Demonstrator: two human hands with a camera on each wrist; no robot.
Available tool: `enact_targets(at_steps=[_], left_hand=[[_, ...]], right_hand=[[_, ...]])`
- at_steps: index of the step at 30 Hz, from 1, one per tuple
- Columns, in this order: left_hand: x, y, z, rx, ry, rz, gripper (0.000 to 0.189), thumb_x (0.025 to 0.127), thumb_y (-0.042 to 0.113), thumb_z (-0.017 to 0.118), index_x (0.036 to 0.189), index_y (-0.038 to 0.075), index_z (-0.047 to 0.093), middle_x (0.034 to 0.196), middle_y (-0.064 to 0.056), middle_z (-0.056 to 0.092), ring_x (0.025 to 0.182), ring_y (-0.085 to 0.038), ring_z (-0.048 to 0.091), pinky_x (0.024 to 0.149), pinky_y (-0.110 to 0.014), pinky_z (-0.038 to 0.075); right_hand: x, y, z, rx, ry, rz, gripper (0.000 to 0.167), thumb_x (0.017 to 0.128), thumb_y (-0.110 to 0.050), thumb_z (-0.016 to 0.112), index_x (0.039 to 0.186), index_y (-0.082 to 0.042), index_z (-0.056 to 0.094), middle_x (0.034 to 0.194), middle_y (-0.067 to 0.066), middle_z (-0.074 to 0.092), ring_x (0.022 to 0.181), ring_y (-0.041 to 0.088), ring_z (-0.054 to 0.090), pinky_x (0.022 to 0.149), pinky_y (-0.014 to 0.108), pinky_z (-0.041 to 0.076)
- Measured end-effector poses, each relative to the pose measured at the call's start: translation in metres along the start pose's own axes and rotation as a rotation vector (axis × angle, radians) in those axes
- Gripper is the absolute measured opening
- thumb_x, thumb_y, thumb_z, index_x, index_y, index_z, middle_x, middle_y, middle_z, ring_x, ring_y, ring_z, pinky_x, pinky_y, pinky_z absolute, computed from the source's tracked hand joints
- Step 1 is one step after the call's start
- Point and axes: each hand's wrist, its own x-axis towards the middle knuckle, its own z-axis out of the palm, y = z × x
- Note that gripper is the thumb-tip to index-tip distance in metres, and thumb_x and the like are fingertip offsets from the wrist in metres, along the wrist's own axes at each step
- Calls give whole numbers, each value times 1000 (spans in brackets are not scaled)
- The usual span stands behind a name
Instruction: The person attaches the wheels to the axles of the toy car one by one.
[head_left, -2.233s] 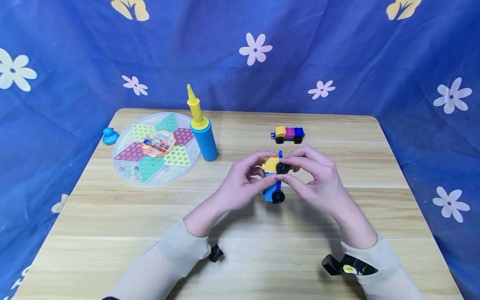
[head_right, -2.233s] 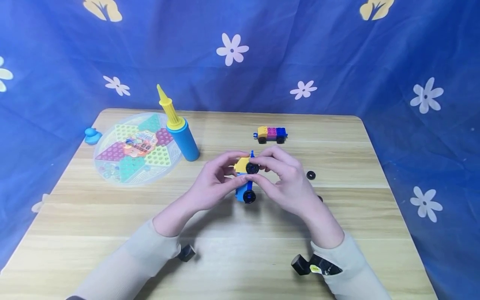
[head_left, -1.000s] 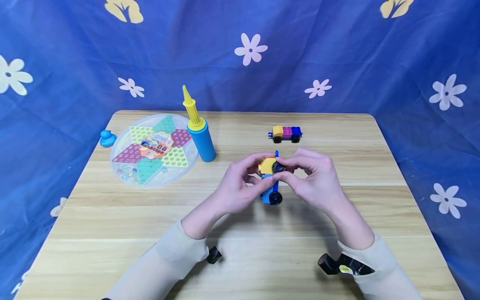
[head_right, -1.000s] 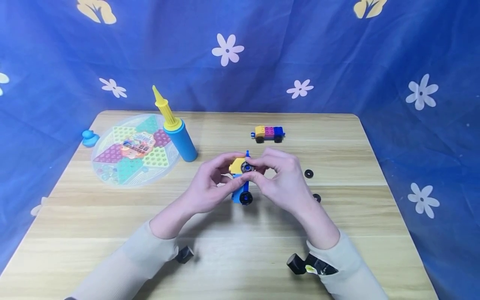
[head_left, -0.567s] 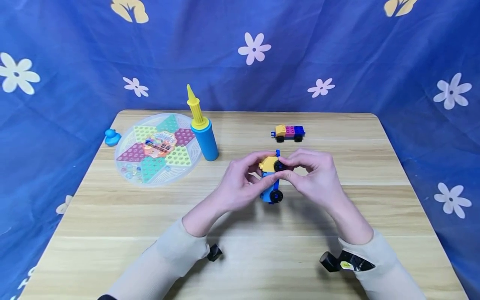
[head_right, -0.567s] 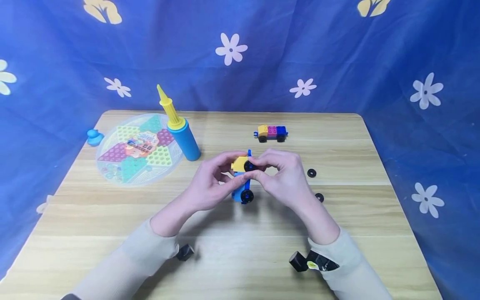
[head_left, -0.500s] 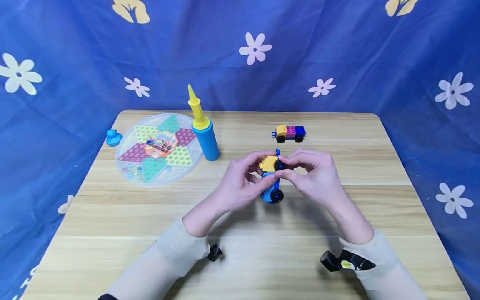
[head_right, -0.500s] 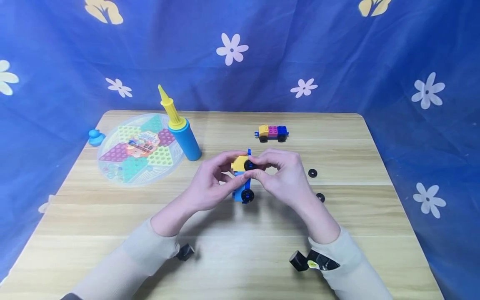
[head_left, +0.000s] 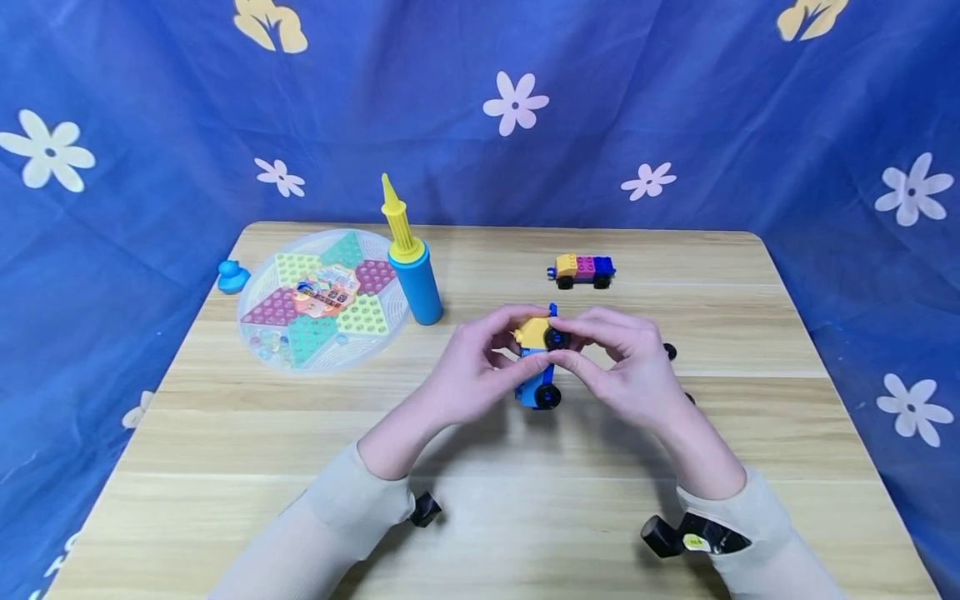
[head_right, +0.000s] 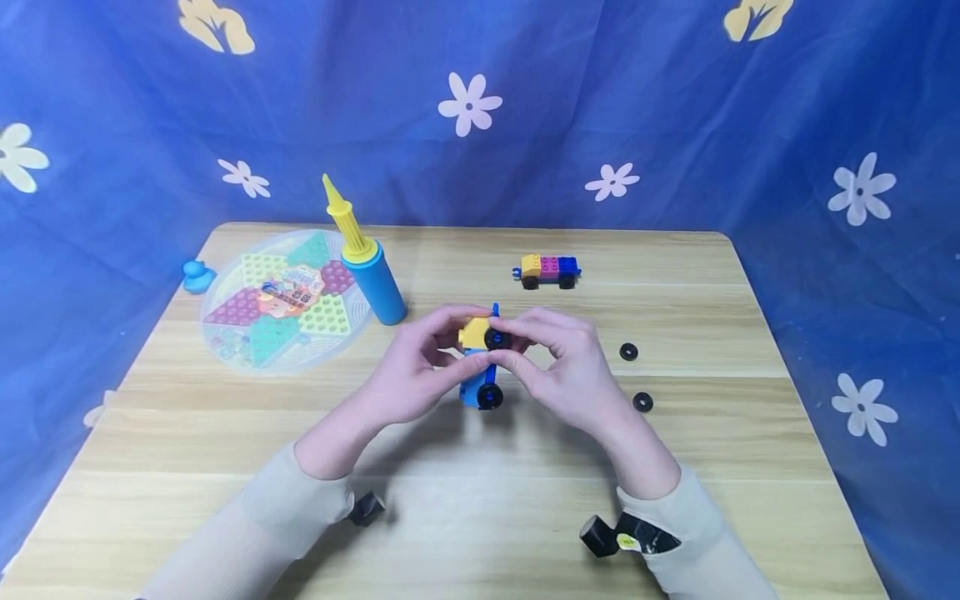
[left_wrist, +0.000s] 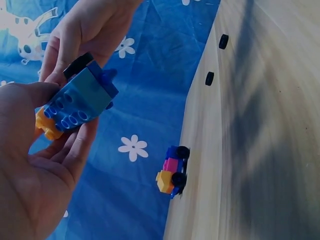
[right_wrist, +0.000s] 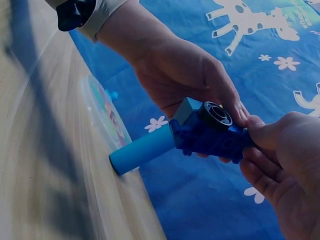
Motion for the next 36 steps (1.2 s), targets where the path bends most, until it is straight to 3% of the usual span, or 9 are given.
enact_targets(at_steps=[9, 16, 22, 26, 31, 36], left_hand=[[1, 3, 4, -74, -6, -18, 45, 98, 11, 78, 141, 14, 63, 118, 0, 73, 91, -18, 74, 75, -36, 65], [1, 3, 7, -103, -4, -46, 43, 99, 12, 77, 140, 14, 63, 120, -1, 72, 93, -20, 74, 77, -38, 65], [0, 2, 6, -98, -44, -49, 44, 98, 11, 78, 140, 14, 62, 122, -1, 71, 95, -19, 74, 74, -38, 65], [-1, 2, 7, -90, -53, -35, 46, 98, 10, 79, 140, 14, 62, 120, -1, 72, 94, -18, 74, 72, -38, 65], [-1, 3, 8, -104, -55, -25, 47, 97, 9, 79, 140, 13, 61, 121, -3, 71, 95, -19, 75, 72, -37, 65], [-1, 3, 9, -111, -51, -21, 47, 97, 7, 79, 139, 12, 61, 120, -3, 72, 94, -19, 75, 74, -37, 65]], right_hand=[[-5, -2, 0, 174, 58, 24, 43, 75, 27, 81, 113, 7, 77, 94, 15, 72, 80, 22, 64, 75, 28, 60], [-7, -4, -1, 124, 84, 44, 37, 79, 23, 80, 110, 2, 79, 95, 10, 76, 82, 20, 69, 72, 27, 60], [-5, -2, -8, 39, -29, -76, 37, 82, 19, 79, 116, 3, 79, 96, 7, 75, 81, 18, 66, 70, 24, 55], [-6, -2, -13, -3, -79, -83, 44, 81, 19, 81, 120, 1, 78, 98, 4, 75, 82, 15, 65, 71, 23, 53], [-9, -1, -10, 19, -27, -68, 47, 71, 22, 86, 113, 0, 79, 91, 4, 75, 77, 16, 65, 73, 25, 57], [-9, 0, -9, 38, 3, -81, 48, 70, 22, 88, 112, 0, 79, 91, 6, 75, 75, 16, 66, 72, 25, 58]])
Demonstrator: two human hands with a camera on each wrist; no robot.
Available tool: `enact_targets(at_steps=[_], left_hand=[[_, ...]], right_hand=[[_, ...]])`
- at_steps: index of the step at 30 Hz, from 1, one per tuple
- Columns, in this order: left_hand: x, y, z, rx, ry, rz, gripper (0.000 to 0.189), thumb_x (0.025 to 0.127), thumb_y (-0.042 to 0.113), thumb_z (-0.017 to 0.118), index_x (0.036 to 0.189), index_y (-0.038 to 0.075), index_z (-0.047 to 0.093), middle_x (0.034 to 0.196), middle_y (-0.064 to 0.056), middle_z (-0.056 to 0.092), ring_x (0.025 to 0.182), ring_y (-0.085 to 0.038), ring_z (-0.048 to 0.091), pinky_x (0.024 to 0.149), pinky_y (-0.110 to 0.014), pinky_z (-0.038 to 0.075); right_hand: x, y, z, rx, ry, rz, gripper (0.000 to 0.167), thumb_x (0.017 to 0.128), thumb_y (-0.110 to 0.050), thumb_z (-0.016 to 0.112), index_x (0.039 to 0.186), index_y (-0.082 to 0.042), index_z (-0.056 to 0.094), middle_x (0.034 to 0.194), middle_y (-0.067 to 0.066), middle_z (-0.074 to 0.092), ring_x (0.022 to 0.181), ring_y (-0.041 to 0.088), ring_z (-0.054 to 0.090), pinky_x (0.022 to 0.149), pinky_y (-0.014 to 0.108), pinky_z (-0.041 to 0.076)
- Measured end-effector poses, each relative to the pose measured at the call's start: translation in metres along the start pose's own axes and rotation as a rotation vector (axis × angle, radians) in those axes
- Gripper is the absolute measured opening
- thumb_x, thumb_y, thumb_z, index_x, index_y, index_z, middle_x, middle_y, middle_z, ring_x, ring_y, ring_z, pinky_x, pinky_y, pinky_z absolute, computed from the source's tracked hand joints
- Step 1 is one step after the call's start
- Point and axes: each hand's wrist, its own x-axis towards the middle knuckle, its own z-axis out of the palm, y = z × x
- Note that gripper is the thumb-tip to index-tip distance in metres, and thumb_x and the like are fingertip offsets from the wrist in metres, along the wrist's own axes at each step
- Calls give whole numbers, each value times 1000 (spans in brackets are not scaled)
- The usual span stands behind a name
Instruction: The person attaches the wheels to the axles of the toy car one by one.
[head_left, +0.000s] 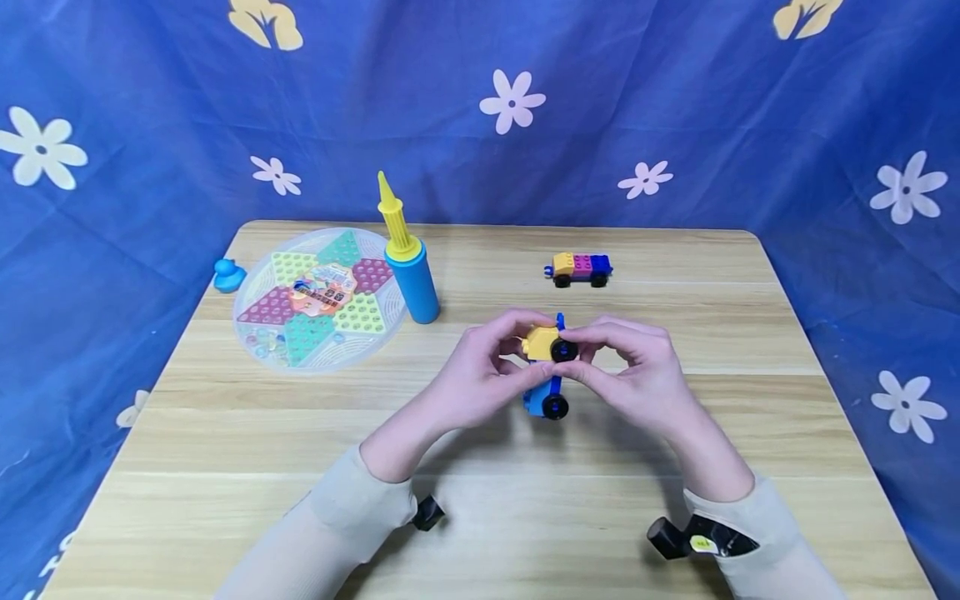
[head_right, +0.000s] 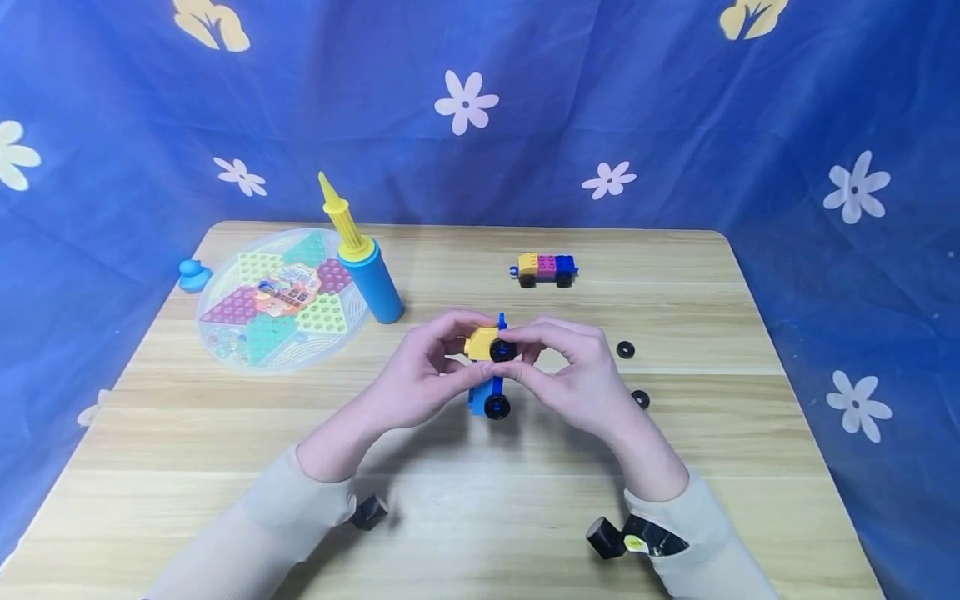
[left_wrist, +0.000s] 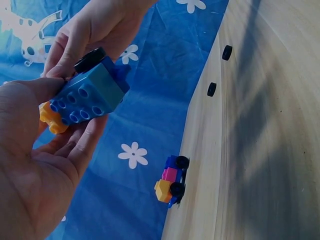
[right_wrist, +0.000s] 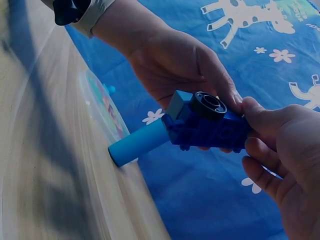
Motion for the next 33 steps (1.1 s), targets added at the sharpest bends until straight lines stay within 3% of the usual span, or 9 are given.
enact_targets(at_steps=[8, 17, 25, 33], left_hand=[[-1, -1, 0, -10, -2, -10, 47, 97, 7, 79, 140, 11, 61, 119, -3, 71, 95, -19, 74, 75, -37, 65], [-1, -1, 0, 16, 4, -27, 58, 94, 6, 82, 145, 7, 55, 118, -3, 72, 99, -17, 73, 82, -36, 64], [-1, -3, 1, 53, -5, 14, 52, 94, 7, 82, 140, 6, 59, 121, -2, 72, 100, -17, 72, 84, -35, 63], [-2, -4, 2, 48, -25, 50, 50, 93, 6, 82, 139, 9, 61, 123, -1, 71, 106, -16, 70, 87, -35, 62]], right_hand=[[-2, 2, -1, 34, 0, 18, 48, 76, 17, 87, 120, 4, 75, 95, 9, 74, 77, 18, 66, 74, 27, 59], [-4, 1, -9, 47, 31, 189, 61, 75, 20, 85, 131, 1, 68, 113, 12, 68, 82, 24, 69, 83, 32, 61], [-2, 4, -10, 68, -94, 243, 56, 81, 11, 86, 132, -3, 69, 119, 8, 66, 91, 28, 67, 82, 33, 61], [-1, 5, -9, 72, -176, 221, 44, 82, 6, 88, 121, -9, 75, 110, 2, 70, 92, 24, 67, 81, 34, 60]])
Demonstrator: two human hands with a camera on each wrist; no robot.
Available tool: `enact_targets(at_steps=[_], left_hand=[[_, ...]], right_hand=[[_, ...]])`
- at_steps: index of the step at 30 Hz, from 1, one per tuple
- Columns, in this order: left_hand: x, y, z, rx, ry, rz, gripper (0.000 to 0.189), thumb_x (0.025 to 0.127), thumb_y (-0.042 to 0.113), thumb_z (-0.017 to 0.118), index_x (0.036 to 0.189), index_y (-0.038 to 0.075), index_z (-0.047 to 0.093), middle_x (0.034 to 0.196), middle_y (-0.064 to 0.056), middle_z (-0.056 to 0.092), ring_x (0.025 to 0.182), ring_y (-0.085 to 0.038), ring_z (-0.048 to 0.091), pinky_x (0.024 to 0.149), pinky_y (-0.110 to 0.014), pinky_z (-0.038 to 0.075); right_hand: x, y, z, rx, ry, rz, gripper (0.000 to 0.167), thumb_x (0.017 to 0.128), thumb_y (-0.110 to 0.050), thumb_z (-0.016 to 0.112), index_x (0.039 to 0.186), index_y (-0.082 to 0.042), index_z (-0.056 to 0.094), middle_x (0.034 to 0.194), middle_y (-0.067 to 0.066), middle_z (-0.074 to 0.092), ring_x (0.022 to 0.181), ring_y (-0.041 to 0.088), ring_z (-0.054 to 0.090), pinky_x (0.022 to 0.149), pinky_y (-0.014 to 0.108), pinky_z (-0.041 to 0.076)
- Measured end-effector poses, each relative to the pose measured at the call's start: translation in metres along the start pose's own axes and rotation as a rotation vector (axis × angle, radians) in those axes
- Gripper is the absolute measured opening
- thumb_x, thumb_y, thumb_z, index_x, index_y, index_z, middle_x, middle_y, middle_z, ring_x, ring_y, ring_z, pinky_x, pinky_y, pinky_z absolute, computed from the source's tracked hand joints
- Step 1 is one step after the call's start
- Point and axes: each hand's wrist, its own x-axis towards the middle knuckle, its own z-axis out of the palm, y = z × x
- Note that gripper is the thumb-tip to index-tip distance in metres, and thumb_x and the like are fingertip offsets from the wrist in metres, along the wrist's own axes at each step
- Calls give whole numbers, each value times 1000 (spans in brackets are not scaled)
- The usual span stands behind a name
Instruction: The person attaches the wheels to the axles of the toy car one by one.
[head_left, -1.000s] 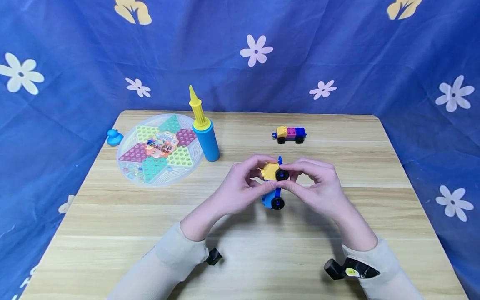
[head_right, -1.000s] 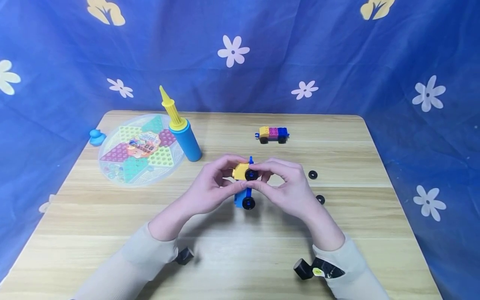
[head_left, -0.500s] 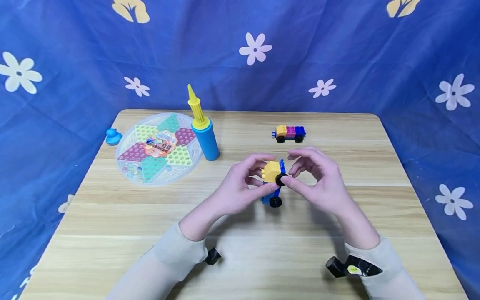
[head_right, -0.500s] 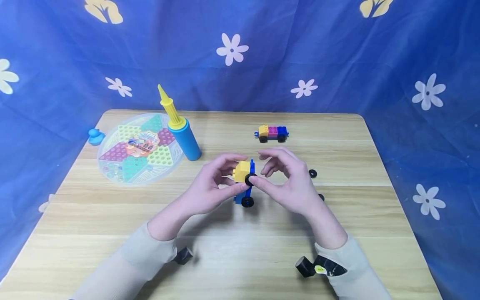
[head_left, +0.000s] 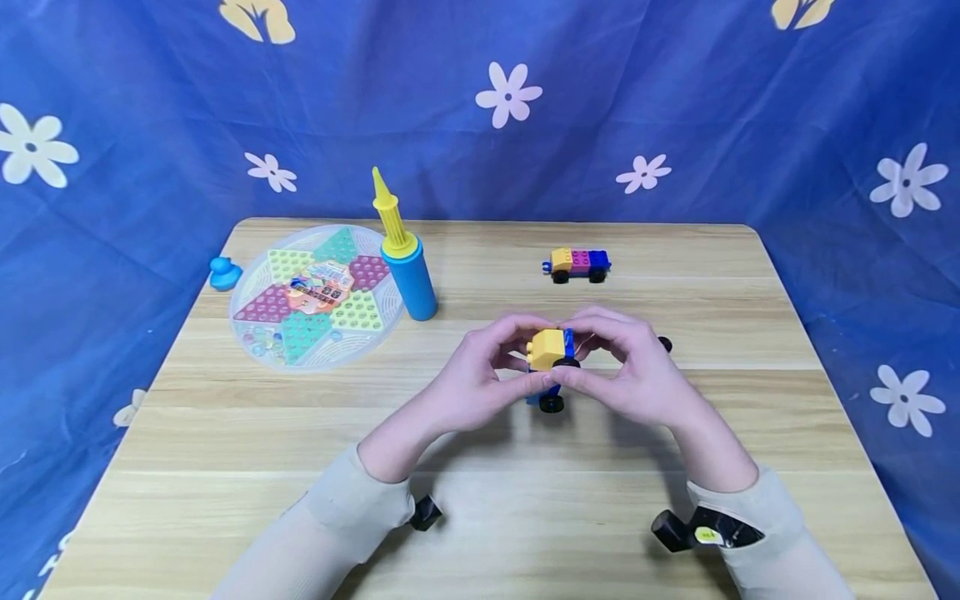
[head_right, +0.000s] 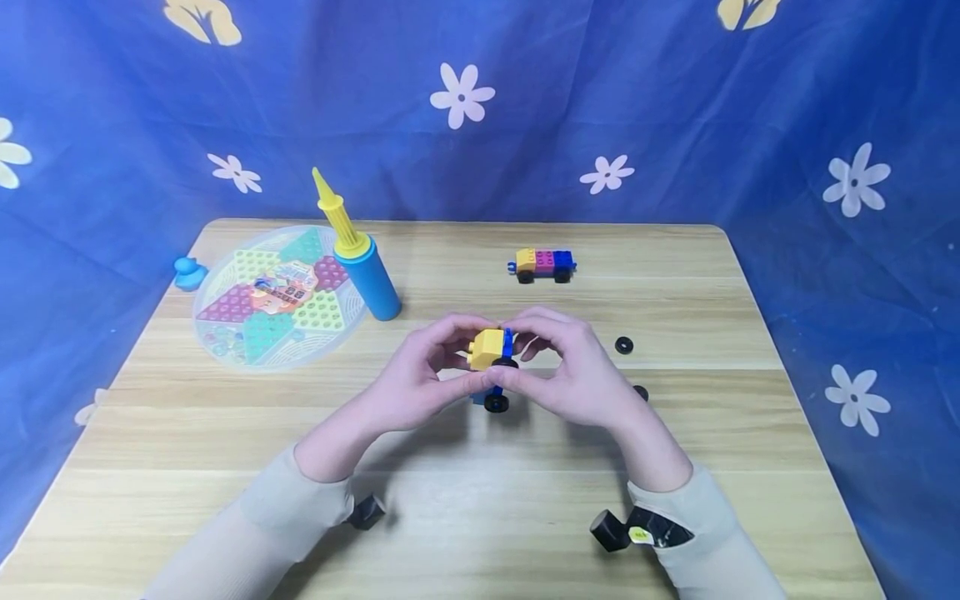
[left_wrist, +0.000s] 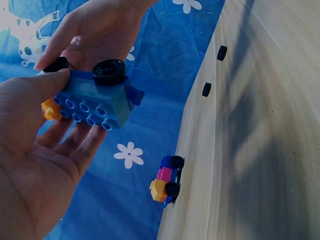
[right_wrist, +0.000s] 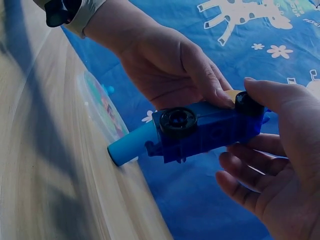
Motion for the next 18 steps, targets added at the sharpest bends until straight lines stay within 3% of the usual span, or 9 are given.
enact_targets(at_steps=[10, 18], left_hand=[[0, -1, 1, 1, -2, 2, 53, 91, 7, 85, 139, 8, 61, 123, -1, 72, 107, -17, 70, 90, -35, 61], [0, -3, 0, 24, 2, 27, 48, 88, 6, 88, 131, 9, 66, 125, 1, 72, 112, -15, 70, 100, -35, 57]], right_hand=[[-2, -2, 2, 2, 27, -10, 44, 79, 5, 91, 117, -11, 76, 106, 2, 71, 89, 23, 66, 79, 34, 60], [-3, -6, 3, -4, 51, -12, 51, 71, 7, 96, 113, -11, 75, 108, 2, 72, 92, 23, 68, 83, 34, 62]])
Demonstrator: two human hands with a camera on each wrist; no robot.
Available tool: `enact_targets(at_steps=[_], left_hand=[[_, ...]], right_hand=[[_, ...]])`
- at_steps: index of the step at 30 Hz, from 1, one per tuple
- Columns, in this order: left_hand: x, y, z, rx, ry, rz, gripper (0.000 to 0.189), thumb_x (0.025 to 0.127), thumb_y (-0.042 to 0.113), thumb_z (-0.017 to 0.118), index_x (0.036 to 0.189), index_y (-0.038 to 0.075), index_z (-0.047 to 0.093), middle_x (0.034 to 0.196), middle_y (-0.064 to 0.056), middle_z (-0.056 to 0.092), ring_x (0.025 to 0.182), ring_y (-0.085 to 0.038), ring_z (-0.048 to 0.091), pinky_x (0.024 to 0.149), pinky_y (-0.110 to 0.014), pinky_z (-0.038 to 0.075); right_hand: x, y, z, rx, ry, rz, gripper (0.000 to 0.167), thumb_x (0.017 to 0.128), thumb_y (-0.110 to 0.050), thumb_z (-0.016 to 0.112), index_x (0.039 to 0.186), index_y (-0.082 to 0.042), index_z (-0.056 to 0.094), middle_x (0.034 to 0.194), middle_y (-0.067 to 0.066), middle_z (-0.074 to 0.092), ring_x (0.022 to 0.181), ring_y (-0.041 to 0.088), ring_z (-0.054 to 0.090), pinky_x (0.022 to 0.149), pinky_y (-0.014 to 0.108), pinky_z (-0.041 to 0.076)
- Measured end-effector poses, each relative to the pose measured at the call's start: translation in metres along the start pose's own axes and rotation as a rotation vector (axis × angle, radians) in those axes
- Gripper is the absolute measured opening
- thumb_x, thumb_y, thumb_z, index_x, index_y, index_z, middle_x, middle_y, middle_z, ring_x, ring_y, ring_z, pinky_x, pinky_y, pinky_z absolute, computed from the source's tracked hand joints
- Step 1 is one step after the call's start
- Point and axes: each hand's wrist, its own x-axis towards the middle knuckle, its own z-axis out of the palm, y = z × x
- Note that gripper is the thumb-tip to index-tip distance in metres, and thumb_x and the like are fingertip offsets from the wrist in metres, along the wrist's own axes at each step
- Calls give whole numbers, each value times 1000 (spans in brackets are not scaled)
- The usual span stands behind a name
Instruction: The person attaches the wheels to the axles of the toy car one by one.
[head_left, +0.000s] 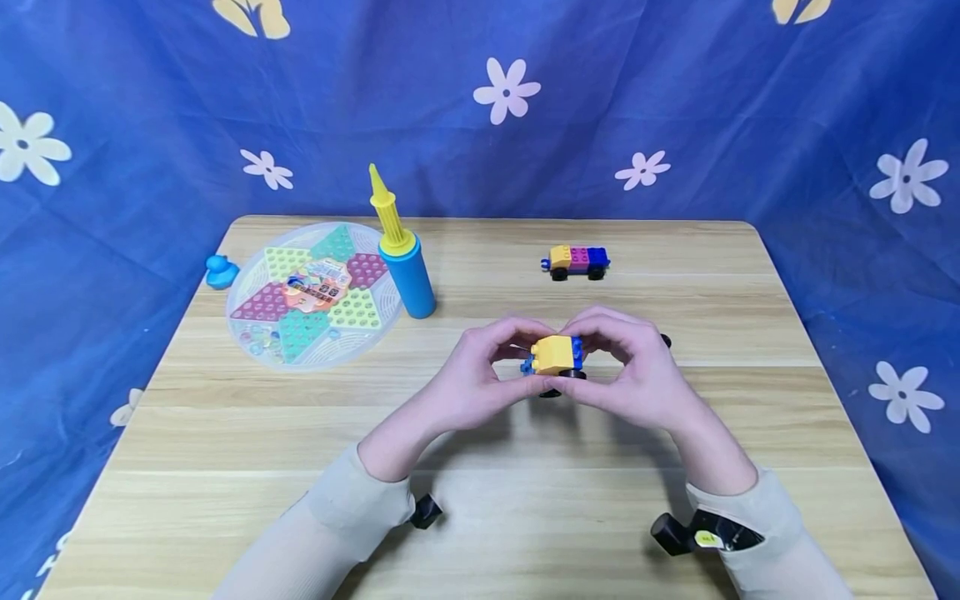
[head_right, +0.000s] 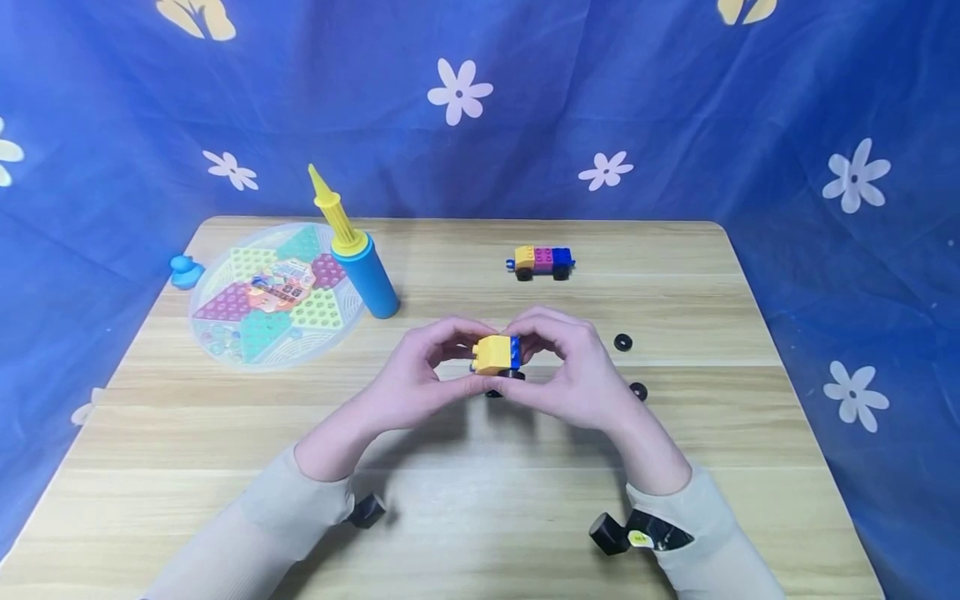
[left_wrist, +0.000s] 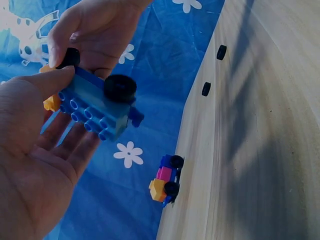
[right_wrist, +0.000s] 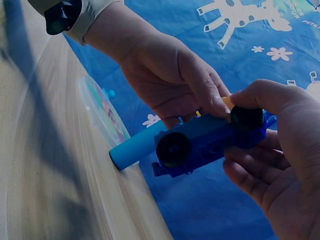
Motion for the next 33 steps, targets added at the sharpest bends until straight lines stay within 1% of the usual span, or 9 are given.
enact_targets(at_steps=[6, 13, 16, 19, 22, 25, 28, 30, 33], left_hand=[[-1, -1, -2, 9, 8, 20, 42, 87, 3, 88, 125, 9, 71, 120, 2, 73, 114, -15, 70, 104, -35, 55], [-2, -2, -3, 4, 10, 32, 44, 85, -1, 89, 123, 9, 71, 119, 3, 74, 116, -16, 68, 107, -37, 53], [-2, -2, -4, 13, 19, 31, 45, 85, 0, 89, 125, 9, 71, 123, 1, 73, 119, -16, 67, 109, -37, 51], [-2, -2, -4, 18, 30, 36, 49, 85, 1, 89, 129, 7, 69, 131, -3, 71, 125, -17, 64, 113, -37, 47], [-2, -3, -6, 14, 33, 36, 60, 85, 4, 90, 140, 6, 63, 142, -5, 65, 134, -18, 58, 118, -38, 41], [-2, -2, -7, 4, 24, 19, 74, 85, 8, 91, 150, 9, 55, 152, 1, 56, 143, -17, 50, 121, -39, 36], [-2, 0, -7, -21, 4, -1, 82, 86, 10, 89, 157, 10, 47, 159, 6, 48, 149, -16, 43, 123, -39, 33], [-2, 0, -7, -42, -4, -22, 85, 88, 13, 88, 159, 10, 42, 162, 6, 44, 151, -16, 39, 124, -39, 32], [-1, 0, -6, -79, 2, -63, 88, 91, 20, 86, 162, 9, 36, 165, 4, 39, 152, -17, 37, 123, -38, 34]], right_hand=[[0, -1, 0, -2, 0, -12, 49, 72, 7, 95, 112, -11, 74, 108, 2, 71, 91, 23, 69, 80, 34, 63], [-1, -2, 3, -45, 19, -104, 44, 73, 5, 94, 111, -10, 77, 106, 3, 73, 91, 21, 68, 80, 30, 62], [0, -2, 4, -51, 50, -136, 44, 71, 6, 94, 110, -9, 78, 104, 4, 73, 90, 21, 69, 81, 30, 62], [0, -2, 4, -85, 88, -177, 43, 69, 3, 95, 107, -7, 79, 103, 5, 73, 90, 21, 69, 82, 29, 61], [1, -2, 4, -134, 125, -234, 38, 71, -4, 96, 105, -5, 79, 102, 7, 73, 91, 21, 69, 84, 27, 60], [1, -1, 4, -182, 151, -294, 32, 79, -17, 94, 104, -2, 79, 103, 10, 73, 93, 23, 70, 87, 27, 59], [1, 0, 3, -225, 163, -352, 32, 87, -27, 89, 103, -1, 79, 103, 12, 73, 94, 25, 72, 90, 27, 58], [1, 1, 3, -249, 166, -383, 34, 90, -30, 87, 103, 0, 79, 103, 13, 73, 94, 26, 72, 91, 27, 59], [0, 3, 3, -270, 172, -422, 33, 91, -29, 86, 102, 1, 79, 102, 15, 72, 92, 27, 72, 91, 26, 58]])
